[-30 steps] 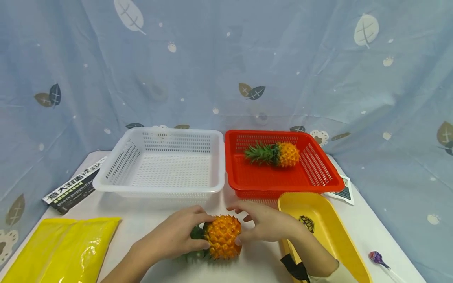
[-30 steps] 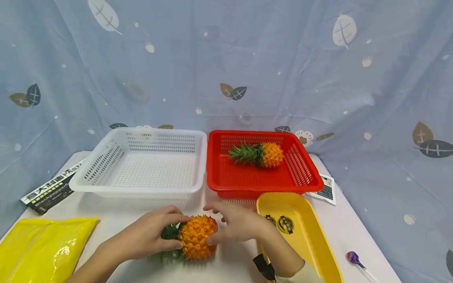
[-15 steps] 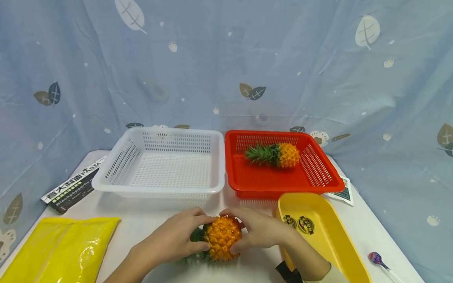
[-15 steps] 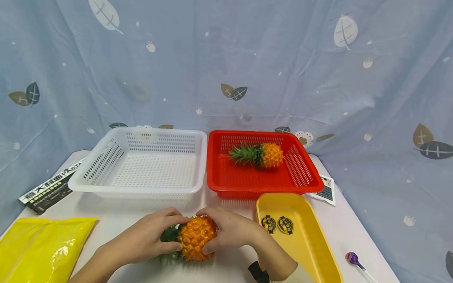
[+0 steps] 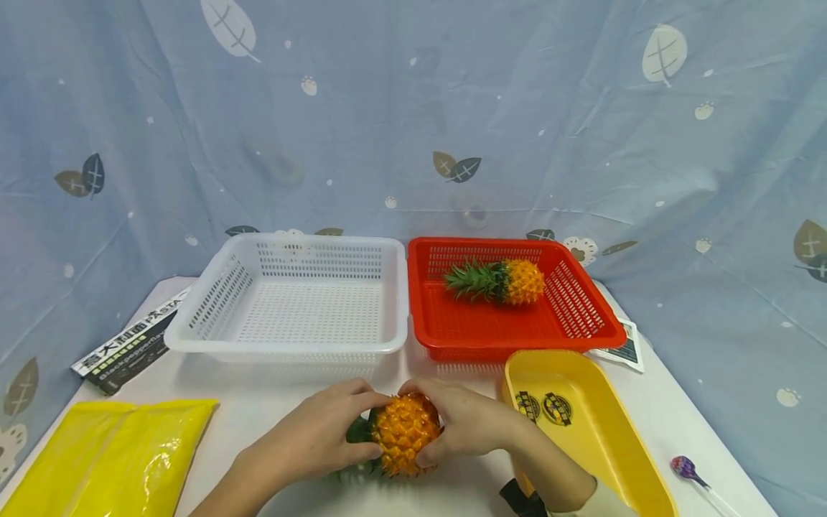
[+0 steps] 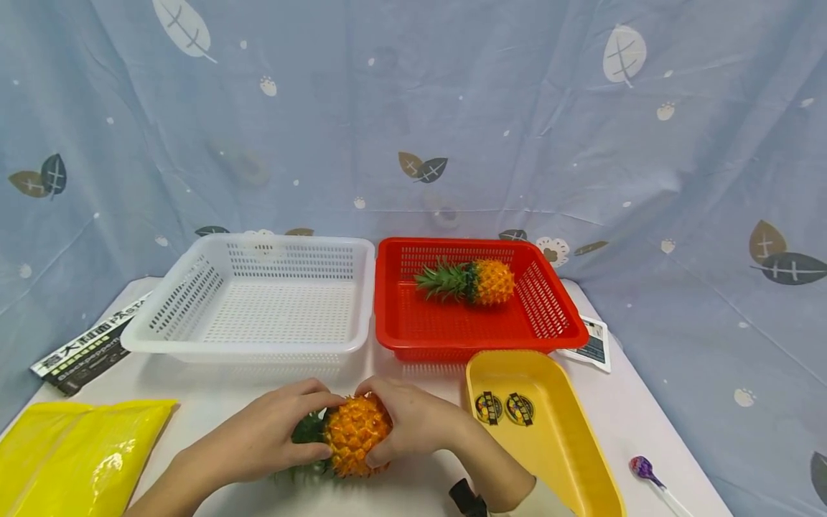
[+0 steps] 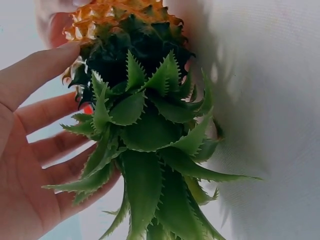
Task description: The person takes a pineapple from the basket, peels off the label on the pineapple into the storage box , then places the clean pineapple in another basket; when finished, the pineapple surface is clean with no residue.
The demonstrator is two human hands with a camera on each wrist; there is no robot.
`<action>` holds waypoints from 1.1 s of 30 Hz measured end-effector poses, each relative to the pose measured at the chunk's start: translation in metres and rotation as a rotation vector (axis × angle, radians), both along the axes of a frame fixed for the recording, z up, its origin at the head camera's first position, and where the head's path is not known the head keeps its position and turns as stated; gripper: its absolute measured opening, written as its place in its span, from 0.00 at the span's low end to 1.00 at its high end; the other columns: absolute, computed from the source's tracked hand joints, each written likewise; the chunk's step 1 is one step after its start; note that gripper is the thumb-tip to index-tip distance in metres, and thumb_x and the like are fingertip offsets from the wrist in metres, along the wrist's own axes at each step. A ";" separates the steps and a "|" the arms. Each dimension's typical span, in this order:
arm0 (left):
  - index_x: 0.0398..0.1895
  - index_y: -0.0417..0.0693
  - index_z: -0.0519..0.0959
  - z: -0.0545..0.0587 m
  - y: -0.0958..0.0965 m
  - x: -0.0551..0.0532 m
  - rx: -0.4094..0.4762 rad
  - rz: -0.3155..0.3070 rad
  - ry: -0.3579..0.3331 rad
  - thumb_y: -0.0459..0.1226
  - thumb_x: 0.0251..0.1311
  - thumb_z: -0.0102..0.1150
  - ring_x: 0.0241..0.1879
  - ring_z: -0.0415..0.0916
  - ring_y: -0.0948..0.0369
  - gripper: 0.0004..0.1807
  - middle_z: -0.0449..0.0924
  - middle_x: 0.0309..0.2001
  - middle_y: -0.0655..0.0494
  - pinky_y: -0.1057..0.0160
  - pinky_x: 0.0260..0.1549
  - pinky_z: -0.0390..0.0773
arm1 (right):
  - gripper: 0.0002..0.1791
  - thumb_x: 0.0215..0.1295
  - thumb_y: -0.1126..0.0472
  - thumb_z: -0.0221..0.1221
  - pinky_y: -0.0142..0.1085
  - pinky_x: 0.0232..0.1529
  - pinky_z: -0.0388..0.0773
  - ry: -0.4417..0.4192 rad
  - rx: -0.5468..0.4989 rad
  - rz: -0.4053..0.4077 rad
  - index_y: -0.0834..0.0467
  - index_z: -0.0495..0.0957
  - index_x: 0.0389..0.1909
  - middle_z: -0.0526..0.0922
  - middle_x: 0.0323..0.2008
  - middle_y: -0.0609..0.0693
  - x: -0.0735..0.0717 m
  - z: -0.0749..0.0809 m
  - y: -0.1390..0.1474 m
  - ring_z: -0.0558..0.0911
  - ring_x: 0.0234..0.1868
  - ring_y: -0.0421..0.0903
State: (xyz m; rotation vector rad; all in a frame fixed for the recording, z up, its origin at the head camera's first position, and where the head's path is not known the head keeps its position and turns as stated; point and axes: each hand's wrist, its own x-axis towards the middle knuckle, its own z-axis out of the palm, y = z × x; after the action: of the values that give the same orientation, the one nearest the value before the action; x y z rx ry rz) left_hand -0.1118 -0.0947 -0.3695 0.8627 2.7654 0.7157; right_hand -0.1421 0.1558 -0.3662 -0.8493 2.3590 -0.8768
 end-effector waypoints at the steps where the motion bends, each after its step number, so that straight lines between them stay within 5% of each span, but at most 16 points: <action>1: 0.63 0.55 0.82 0.000 0.000 0.000 0.001 -0.001 0.004 0.50 0.54 0.77 0.46 0.78 0.66 0.32 0.80 0.50 0.66 0.58 0.49 0.84 | 0.38 0.50 0.57 0.78 0.33 0.53 0.79 -0.002 -0.001 -0.003 0.44 0.70 0.61 0.79 0.49 0.38 0.000 0.000 0.000 0.77 0.48 0.34; 10: 0.62 0.55 0.83 -0.002 -0.003 0.001 0.018 -0.004 0.026 0.49 0.54 0.77 0.49 0.80 0.62 0.31 0.81 0.51 0.65 0.57 0.51 0.84 | 0.37 0.47 0.62 0.76 0.30 0.53 0.79 0.036 -0.026 0.011 0.51 0.70 0.59 0.79 0.47 0.41 -0.001 -0.004 -0.002 0.77 0.46 0.34; 17: 0.63 0.56 0.82 -0.005 -0.006 0.001 0.013 -0.008 0.041 0.51 0.54 0.77 0.51 0.80 0.63 0.32 0.82 0.53 0.66 0.55 0.54 0.84 | 0.41 0.46 0.56 0.80 0.32 0.56 0.79 0.103 0.029 0.043 0.49 0.69 0.60 0.77 0.48 0.37 0.001 -0.005 -0.003 0.75 0.48 0.33; 33: 0.61 0.59 0.83 -0.005 -0.006 -0.002 0.032 0.000 0.036 0.54 0.56 0.75 0.50 0.80 0.64 0.29 0.82 0.53 0.67 0.53 0.53 0.84 | 0.44 0.44 0.61 0.81 0.35 0.57 0.80 0.139 0.025 -0.010 0.54 0.68 0.62 0.79 0.49 0.42 0.003 -0.005 -0.001 0.77 0.49 0.35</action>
State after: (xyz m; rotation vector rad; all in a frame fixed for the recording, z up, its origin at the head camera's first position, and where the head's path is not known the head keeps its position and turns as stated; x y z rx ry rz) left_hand -0.1133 -0.1007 -0.3750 0.8907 2.7923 0.7535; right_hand -0.1386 0.1549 -0.3710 -0.9158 2.4900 -0.8146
